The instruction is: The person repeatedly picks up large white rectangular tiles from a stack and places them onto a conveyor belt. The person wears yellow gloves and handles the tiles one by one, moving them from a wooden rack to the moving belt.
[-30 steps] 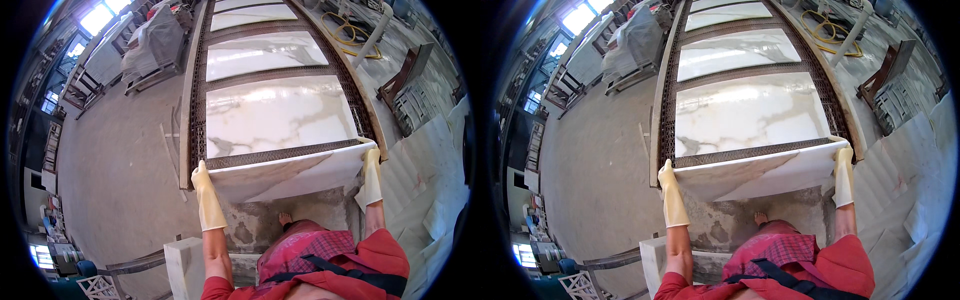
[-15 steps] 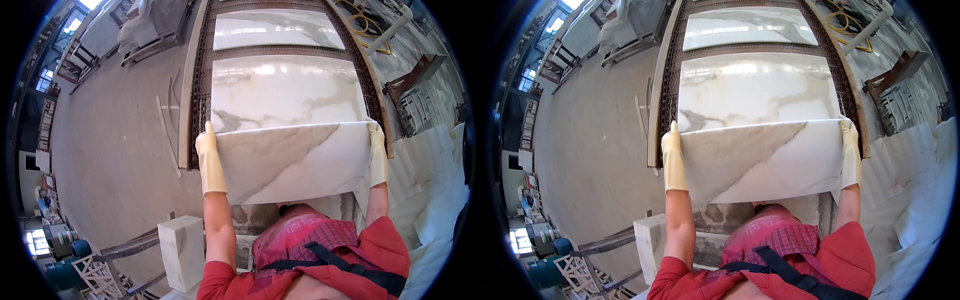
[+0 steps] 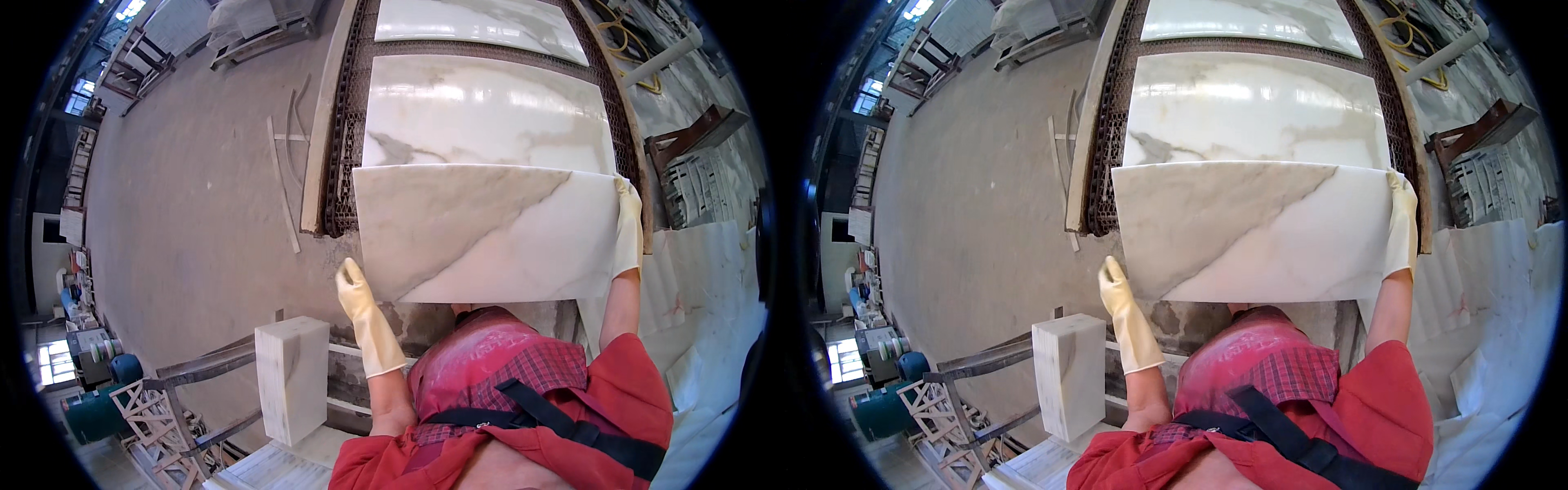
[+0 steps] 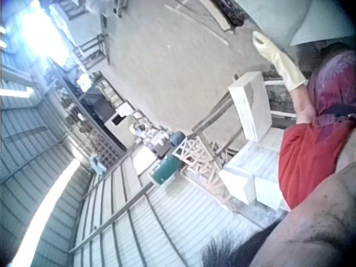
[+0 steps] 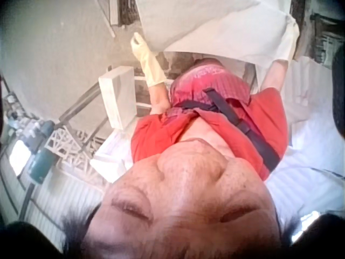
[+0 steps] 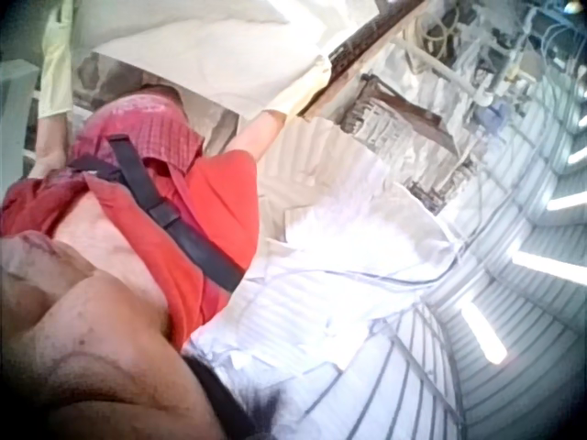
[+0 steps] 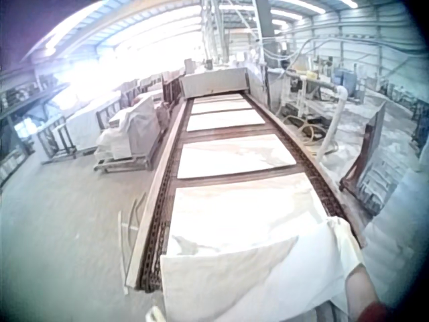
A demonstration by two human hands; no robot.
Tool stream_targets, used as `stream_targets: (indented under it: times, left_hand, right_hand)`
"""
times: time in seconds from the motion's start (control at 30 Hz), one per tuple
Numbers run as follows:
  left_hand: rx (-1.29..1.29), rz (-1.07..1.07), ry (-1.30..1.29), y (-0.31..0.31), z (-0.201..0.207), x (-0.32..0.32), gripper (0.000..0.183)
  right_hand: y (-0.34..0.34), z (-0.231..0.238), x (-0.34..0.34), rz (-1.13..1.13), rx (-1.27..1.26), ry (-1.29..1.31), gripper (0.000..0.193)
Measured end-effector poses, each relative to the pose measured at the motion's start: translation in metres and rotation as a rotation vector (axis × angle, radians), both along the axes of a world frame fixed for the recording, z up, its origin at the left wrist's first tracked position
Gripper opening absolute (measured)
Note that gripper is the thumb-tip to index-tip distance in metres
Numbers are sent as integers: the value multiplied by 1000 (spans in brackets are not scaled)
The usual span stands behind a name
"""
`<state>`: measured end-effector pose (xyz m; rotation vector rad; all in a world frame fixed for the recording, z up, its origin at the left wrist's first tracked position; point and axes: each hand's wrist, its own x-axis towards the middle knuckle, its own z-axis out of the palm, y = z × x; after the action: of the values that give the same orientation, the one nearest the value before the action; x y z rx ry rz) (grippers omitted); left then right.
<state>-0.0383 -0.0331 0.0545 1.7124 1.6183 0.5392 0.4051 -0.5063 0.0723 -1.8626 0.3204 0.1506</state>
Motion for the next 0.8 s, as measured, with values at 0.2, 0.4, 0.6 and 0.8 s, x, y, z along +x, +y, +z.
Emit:
stream_targets:
  times: [0.2, 0.4, 0.6, 0.8]
  left_hand:
    - [-350, -278, 21, 21, -88, -26, 81]
    - [-358, -285, 133, 29, -88, -21, 85]
    - [-373, -302, 206, 24, -58, -13, 89]
    - [-354, -310, 255, 27, -60, -15, 95]
  right_hand:
    - [11, -7, 11, -28, 2, -56, 59]
    - [-3, 23, -22, -62, 105, -172, 45]
    - [-78, 12, -107, -32, -311, -45, 58]
    - [-135, -75, -118, 134, -369, 314, 84]
